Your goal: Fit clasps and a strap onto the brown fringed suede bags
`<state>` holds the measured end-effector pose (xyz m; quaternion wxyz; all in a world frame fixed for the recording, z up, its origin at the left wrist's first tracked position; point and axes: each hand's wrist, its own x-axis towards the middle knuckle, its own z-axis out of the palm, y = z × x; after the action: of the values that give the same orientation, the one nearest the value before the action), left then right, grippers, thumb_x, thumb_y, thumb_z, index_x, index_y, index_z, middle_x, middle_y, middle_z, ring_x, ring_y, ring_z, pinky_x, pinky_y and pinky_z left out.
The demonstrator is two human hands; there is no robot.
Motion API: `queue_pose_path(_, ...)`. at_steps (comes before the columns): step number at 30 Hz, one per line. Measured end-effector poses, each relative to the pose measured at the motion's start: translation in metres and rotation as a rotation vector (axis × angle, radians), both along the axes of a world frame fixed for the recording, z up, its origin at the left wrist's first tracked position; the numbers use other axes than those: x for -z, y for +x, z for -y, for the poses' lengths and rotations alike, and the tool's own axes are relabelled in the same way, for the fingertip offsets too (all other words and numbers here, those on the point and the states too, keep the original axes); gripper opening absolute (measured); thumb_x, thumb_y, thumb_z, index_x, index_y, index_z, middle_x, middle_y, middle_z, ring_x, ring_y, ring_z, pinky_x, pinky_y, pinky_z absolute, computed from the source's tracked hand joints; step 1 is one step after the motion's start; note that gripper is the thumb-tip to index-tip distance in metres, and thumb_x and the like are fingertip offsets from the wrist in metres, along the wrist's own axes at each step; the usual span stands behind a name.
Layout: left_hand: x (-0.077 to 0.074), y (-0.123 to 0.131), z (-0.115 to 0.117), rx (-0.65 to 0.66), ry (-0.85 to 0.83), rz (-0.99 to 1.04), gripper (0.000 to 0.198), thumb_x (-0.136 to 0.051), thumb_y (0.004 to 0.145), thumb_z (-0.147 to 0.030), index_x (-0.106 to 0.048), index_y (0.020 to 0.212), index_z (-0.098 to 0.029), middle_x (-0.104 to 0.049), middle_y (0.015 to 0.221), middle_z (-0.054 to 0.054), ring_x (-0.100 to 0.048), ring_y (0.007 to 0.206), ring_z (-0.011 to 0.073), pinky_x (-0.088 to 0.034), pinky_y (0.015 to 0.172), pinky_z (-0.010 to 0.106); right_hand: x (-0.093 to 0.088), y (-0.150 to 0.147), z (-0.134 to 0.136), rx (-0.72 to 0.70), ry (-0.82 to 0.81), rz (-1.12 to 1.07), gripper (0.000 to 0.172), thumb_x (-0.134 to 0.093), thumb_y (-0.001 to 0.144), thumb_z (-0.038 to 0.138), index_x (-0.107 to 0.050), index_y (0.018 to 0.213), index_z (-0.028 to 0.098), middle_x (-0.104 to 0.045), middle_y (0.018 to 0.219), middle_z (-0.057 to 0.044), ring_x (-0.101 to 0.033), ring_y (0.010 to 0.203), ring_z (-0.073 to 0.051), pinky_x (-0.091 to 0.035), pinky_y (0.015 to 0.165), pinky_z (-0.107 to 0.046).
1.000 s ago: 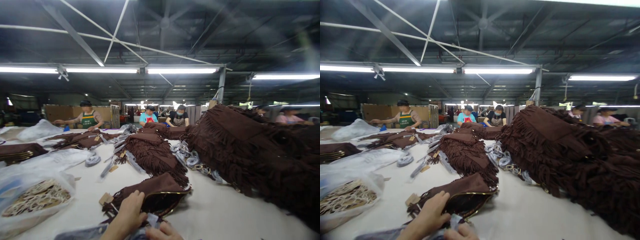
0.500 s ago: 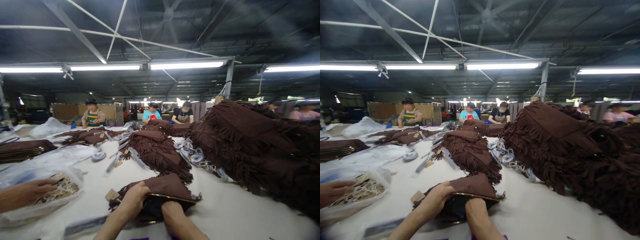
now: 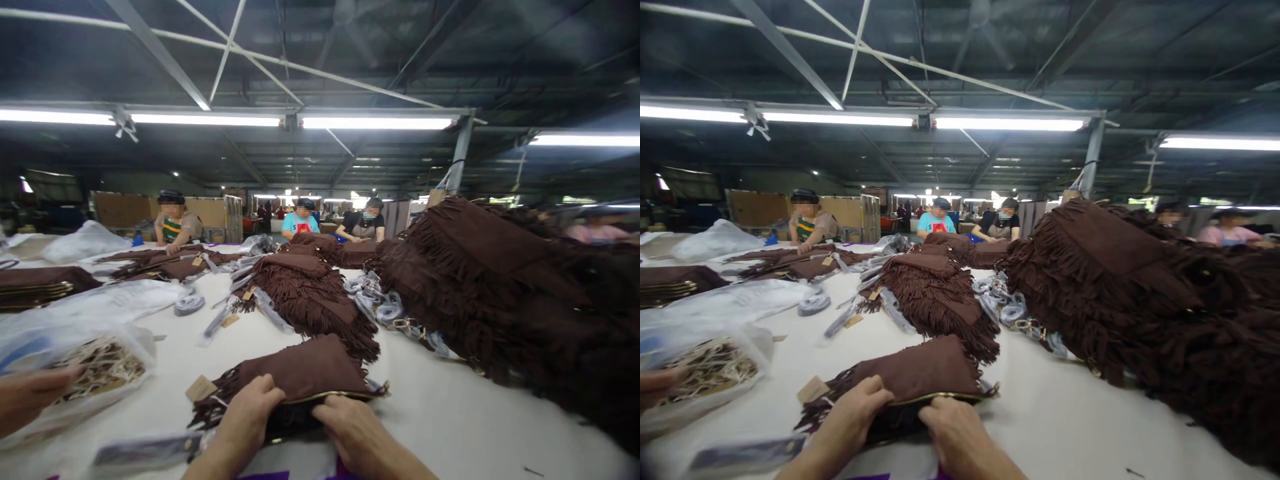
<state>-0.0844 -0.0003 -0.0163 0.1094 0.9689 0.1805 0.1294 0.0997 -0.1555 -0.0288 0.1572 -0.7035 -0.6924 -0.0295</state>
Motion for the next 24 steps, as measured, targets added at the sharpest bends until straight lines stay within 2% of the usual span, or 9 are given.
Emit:
queue_pose_path(4,0.017,-0.006,-0.015,-0.016,0.106,-0.025,0.038,-0.039,0.085,0.000,-0.071,0.094,-0.020,-0.064,0.097,0.009,-0.057,0.094,0.0241,-0.041,0.081,0.033,-0.021,0.043,0.044,0.095,0.086,-0.130,0.046,-0.043,0.076,0.001,-0.066,0.112,0.019,-0.071,0.106,-0.008,-0.065,0.100,-0.021,-0.049,0.088,-0.030)
queue_pose_path(6,0.017,-0.006,-0.019,-0.031,0.117,-0.031,0.041,-0.038,0.084,0.001,-0.071,0.096,-0.021,-0.065,0.099,0.009,-0.057,0.095,0.0241,-0.041,0.083,0.034,-0.020,0.067,0.059,0.144,0.026,-0.101,0.061,-0.041,0.066,-0.003,-0.062,0.121,0.016,-0.066,0.122,-0.013,-0.059,0.115,-0.024,-0.046,0.098,-0.036)
queue_pose_path(8,0.010,-0.005,-0.017,-0.058,0.108,-0.068,0.044,-0.038,0.081,0.003,-0.072,0.098,-0.021,-0.065,0.101,0.009,-0.057,0.097,0.0239,-0.041,0.086,0.035,-0.014,0.079,0.068,0.095,-0.062,-0.119,0.068,-0.042,0.062,-0.003,-0.060,0.124,0.018,-0.066,0.121,-0.011,-0.060,0.113,-0.023,-0.047,0.098,-0.034)
queue_pose_path(11,-0.002,-0.004,-0.004,-0.116,0.119,-0.138,0.047,-0.039,0.077,0.004,-0.071,0.100,-0.021,-0.065,0.103,0.009,-0.057,0.098,0.0260,-0.042,0.086,0.038,-0.006,0.074,0.074,0.019,-0.078,-0.176,0.062,-0.045,0.065,-0.002,-0.062,0.120,0.022,-0.068,0.114,-0.007,-0.063,0.104,-0.019,-0.049,0.091,-0.027)
queue_pose_path(13,-0.005,0.000,0.011,-0.120,0.118,-0.101,0.047,-0.040,0.074,0.005,-0.070,0.100,-0.020,-0.065,0.106,0.010,-0.057,0.100,0.0272,-0.042,0.087,0.039,-0.007,0.065,0.074,0.051,-0.071,-0.180,0.044,-0.050,0.071,0.002,-0.066,0.107,0.022,-0.066,0.116,-0.008,-0.061,0.106,-0.022,-0.048,0.092,-0.030)
queue_pose_path(16,0.005,0.013,0.038,0.030,-0.038,0.003,0.038,-0.044,0.073,0.001,-0.068,0.092,-0.021,-0.066,0.100,0.009,-0.060,0.094,0.0236,-0.045,0.083,0.032,-0.017,0.055,0.069,0.154,-0.047,-0.180,0.017,-0.056,0.075,0.010,-0.066,0.084,0.020,-0.068,0.102,-0.009,-0.061,0.100,-0.027,-0.047,0.090,-0.038)
queue_pose_path(19,0.023,0.035,0.067,0.255,-0.303,0.109,0.030,-0.050,0.077,-0.009,-0.068,0.097,-0.022,-0.068,0.095,0.007,-0.063,0.086,0.0208,-0.046,0.079,0.028,-0.027,0.048,0.060,0.229,-0.003,-0.475,0.009,-0.052,0.078,0.019,-0.061,0.077,0.019,-0.061,0.074,-0.002,-0.062,0.075,-0.022,-0.052,0.071,-0.033)
queue_pose_path(22,0.034,0.059,0.092,0.272,-0.540,0.239,0.051,-0.060,0.074,-0.018,-0.056,0.125,-0.021,-0.066,0.115,0.010,-0.062,0.099,0.0246,-0.046,0.088,0.032,-0.031,0.038,0.051,0.296,-0.022,-0.891,0.013,-0.048,0.076,0.031,-0.054,0.074,0.020,-0.052,0.061,0.003,-0.054,0.051,-0.014,-0.048,0.050,-0.025)
queue_pose_path(24,0.036,0.073,0.105,0.203,-0.628,0.288,0.057,-0.063,0.072,-0.021,-0.050,0.127,-0.019,-0.065,0.118,0.013,-0.062,0.102,0.0269,-0.047,0.088,0.034,-0.028,0.030,0.049,0.291,-0.036,-0.967,0.019,-0.046,0.076,0.038,-0.051,0.071,0.020,-0.053,0.058,0.003,-0.053,0.048,-0.013,-0.046,0.047,-0.023)
